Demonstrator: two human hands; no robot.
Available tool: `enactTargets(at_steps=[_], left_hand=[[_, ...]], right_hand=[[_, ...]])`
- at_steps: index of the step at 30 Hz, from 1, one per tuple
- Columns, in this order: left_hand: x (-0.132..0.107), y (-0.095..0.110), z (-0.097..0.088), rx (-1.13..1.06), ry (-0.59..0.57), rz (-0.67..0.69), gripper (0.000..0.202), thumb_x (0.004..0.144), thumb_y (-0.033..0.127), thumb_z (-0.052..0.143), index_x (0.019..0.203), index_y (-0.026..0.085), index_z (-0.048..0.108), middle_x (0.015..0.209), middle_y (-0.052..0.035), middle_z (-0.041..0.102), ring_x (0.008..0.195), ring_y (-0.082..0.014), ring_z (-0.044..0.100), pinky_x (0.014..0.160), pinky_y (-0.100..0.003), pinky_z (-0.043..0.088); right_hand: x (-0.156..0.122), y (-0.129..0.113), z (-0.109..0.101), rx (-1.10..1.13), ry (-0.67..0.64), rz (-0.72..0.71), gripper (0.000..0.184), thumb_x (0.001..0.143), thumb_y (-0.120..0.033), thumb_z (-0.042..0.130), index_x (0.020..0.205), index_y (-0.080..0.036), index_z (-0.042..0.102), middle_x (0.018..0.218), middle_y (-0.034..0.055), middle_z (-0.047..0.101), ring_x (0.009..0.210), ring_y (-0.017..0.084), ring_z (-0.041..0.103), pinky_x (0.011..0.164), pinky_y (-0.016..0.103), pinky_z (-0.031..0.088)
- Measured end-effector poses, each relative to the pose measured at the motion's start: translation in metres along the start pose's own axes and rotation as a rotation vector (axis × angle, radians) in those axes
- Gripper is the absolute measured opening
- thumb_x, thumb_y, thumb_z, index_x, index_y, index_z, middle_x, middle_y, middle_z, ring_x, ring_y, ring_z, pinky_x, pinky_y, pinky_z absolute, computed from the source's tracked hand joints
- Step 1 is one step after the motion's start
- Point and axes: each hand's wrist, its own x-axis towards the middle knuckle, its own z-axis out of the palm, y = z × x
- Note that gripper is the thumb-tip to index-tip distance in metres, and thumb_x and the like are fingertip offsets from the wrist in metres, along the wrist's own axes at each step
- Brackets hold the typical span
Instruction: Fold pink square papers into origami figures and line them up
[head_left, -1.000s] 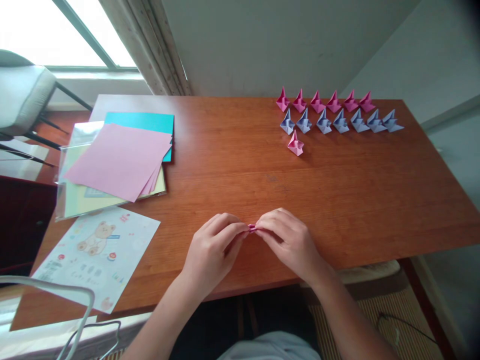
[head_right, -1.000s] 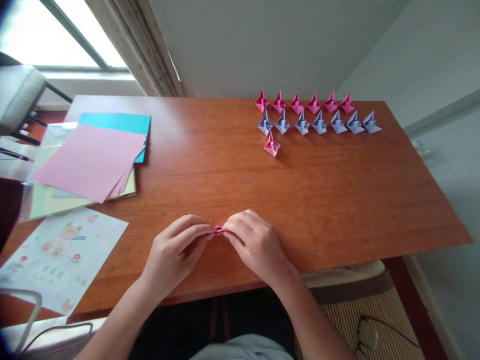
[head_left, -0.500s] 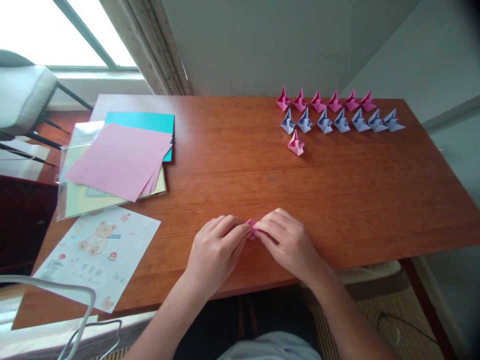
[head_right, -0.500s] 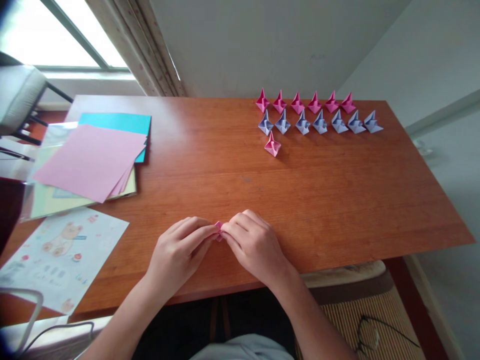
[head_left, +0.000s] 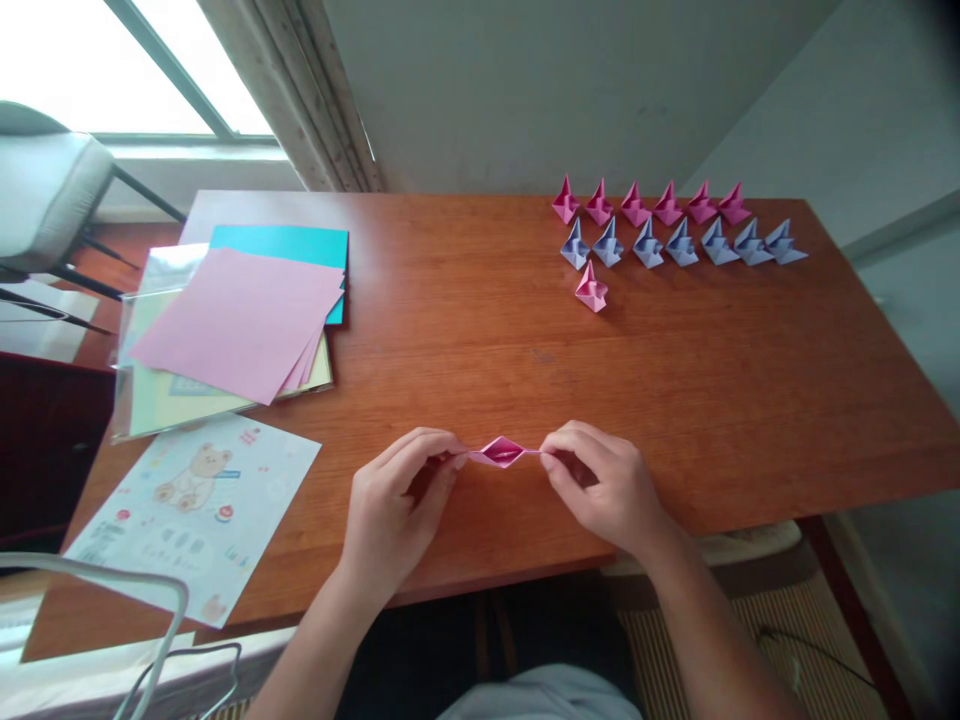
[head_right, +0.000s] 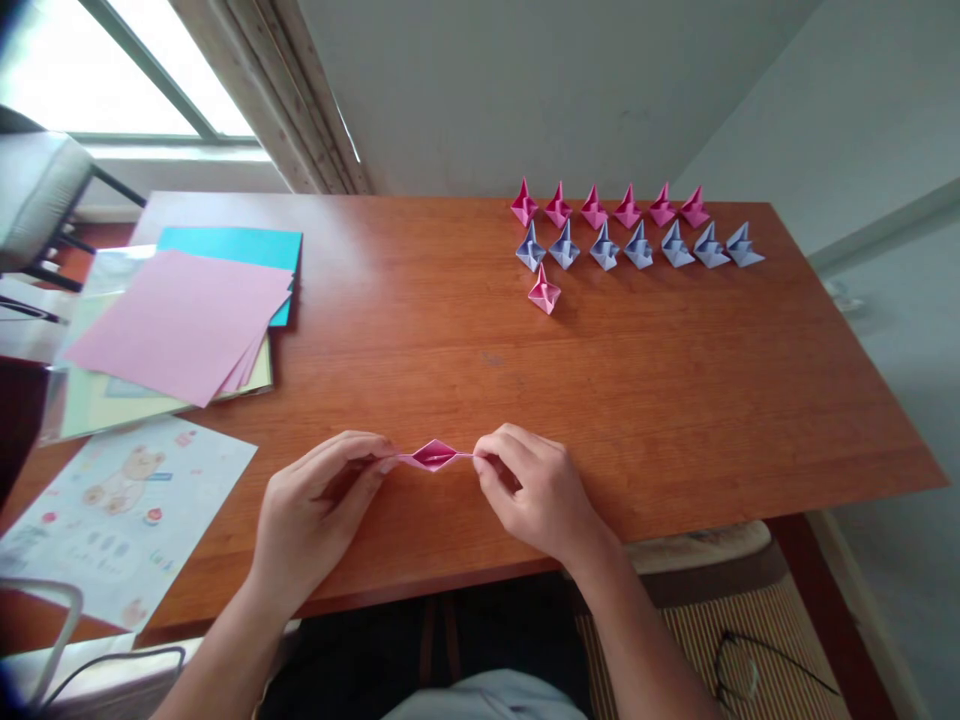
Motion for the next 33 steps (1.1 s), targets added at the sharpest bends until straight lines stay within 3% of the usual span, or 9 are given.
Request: enactTargets(at_steps=[4,11,18,22,27,33], left_hand=[[-0.004,0.001,-0.002,-0.056,0.049,-0.02,0.012,0.091,0.009,0.063,0.089,0.02,0.066,0.084,0.0017,0.072,0.076,-0.0105,0.068,0.072,-0.019,0.054],[-0.006,0.001,0.003,-0.083,0.15,0.064,0.018,0.088,0.003,0.067,0.093,0.021,0.069,0.089,0.0006,0.073,0.081,-0.0112,0.07,0.076,-0.021,0.056],[-0.004,0.003,0.005,-0.069,0.042,0.159,0.022,0.088,0.0,0.065,0.096,0.02,0.069,0.091,-0.0006,0.073,0.082,-0.0093,0.069,0.076,-0.018,0.055],[-0.004,0.001,0.008,-0.023,0.01,0.114,0.016,0.09,0.005,0.065,0.097,0.019,0.069,0.09,-0.0013,0.073,0.082,-0.0107,0.069,0.076,-0.02,0.055],[-0.003,-0.004,0.009,0.04,0.038,0.006,0.017,0.093,0.012,0.063,0.107,0.02,0.069,0.103,-0.0046,0.073,0.09,-0.0138,0.07,0.078,-0.023,0.057],[-0.004,-0.003,0.008,0.058,0.035,0.002,0.018,0.093,0.013,0.061,0.108,0.02,0.069,0.107,-0.0056,0.073,0.098,-0.0161,0.069,0.087,-0.027,0.056]], right_hand=[[-0.001,-0.002,-0.007,0.112,0.054,0.029,0.01,0.095,-0.015,0.061,0.088,-0.023,0.061,0.079,-0.0018,0.065,0.07,0.012,0.06,0.065,0.025,0.044],[-0.003,-0.007,-0.009,0.157,0.179,0.005,0.01,0.092,-0.014,0.065,0.09,-0.024,0.065,0.079,-0.0016,0.068,0.07,0.013,0.063,0.065,0.027,0.048],[0.0,-0.005,-0.006,-0.018,0.12,-0.132,0.013,0.094,-0.012,0.064,0.098,-0.024,0.065,0.088,0.0018,0.072,0.08,0.016,0.067,0.075,0.03,0.053],[-0.001,0.0,-0.003,-0.067,0.099,-0.129,0.011,0.095,-0.013,0.063,0.097,-0.023,0.064,0.087,0.0019,0.072,0.079,0.016,0.065,0.075,0.031,0.053],[-0.001,0.004,0.001,-0.127,0.073,-0.101,0.009,0.096,-0.017,0.063,0.101,-0.023,0.065,0.091,0.0039,0.074,0.08,0.018,0.065,0.076,0.035,0.054],[-0.002,0.004,0.001,-0.156,0.048,-0.091,0.01,0.096,-0.018,0.064,0.105,-0.023,0.066,0.098,0.0054,0.075,0.085,0.019,0.067,0.082,0.037,0.054]])
